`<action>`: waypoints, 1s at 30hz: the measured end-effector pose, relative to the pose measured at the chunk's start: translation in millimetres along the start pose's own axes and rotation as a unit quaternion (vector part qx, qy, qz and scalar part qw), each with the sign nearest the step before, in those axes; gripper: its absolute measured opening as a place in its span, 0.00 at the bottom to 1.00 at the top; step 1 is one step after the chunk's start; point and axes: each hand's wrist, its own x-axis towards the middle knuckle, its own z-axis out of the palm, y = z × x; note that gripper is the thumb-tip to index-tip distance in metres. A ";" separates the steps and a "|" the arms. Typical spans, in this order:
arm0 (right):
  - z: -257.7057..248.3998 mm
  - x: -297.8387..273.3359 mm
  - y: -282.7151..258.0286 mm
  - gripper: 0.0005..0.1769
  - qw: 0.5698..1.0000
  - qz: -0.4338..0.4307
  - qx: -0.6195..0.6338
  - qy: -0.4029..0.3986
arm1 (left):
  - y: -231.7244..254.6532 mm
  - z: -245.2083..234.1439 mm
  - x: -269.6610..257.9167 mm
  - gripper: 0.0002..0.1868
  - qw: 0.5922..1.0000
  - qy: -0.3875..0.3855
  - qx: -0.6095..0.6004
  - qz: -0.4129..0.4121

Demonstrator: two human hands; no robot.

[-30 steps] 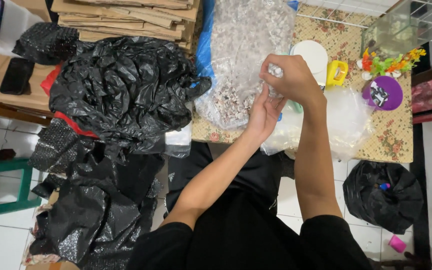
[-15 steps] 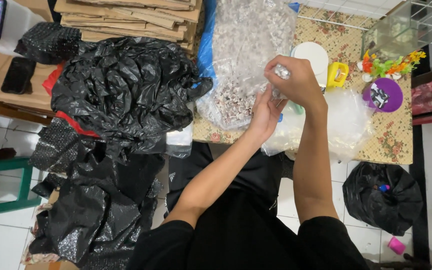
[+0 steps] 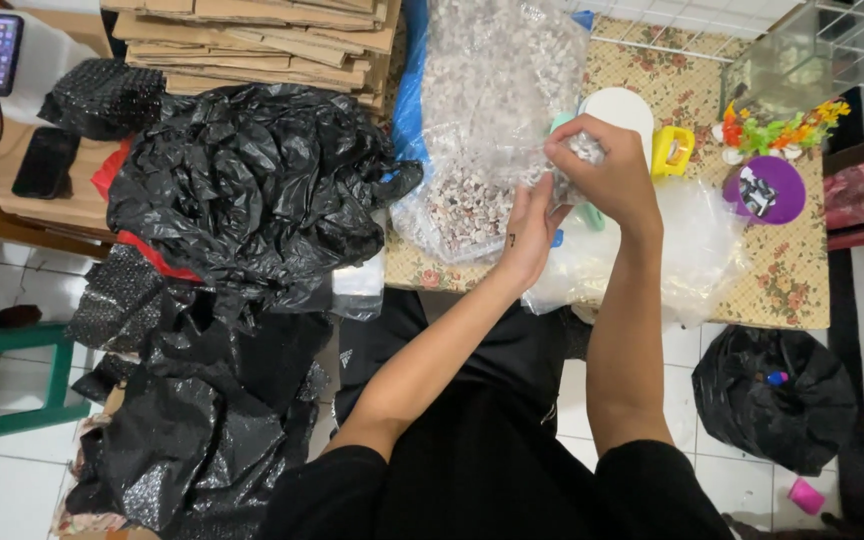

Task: The person scoops small white granules from a large plastic bag into a smaller clear plastic bag using a light blue scoop. They then place the filled bag onto a digital scale to weigh the contents.

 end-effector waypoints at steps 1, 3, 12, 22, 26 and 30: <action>0.4 -0.9 -2.4 0.08 1.000 0.001 0.001 0.000 | 11.2 6.4 -7.9 0.39 1.000 0.001 0.001 -0.001; 0.1 -0.1 -7.9 0.06 1.000 -0.018 0.019 0.017 | 34.8 20.8 -21.5 0.48 0.996 -0.044 0.077 -0.022; -1.5 -14.7 -3.5 0.05 0.996 0.050 0.076 0.024 | 32.4 12.7 -13.1 0.57 0.995 -0.013 0.088 -0.051; -6.3 -25.8 -2.1 0.11 0.975 0.091 0.193 0.057 | 2.9 -7.1 -4.0 0.49 0.999 -0.021 -0.020 -0.030; -8.8 -22.8 4.0 0.11 0.974 0.086 0.206 0.043 | 10.9 2.7 -12.6 0.52 0.997 -0.014 -0.068 -0.023; -8.8 -20.6 2.2 0.09 0.979 0.085 0.182 0.034 | -2.6 -13.3 -2.8 0.53 0.995 -0.014 -0.100 -0.020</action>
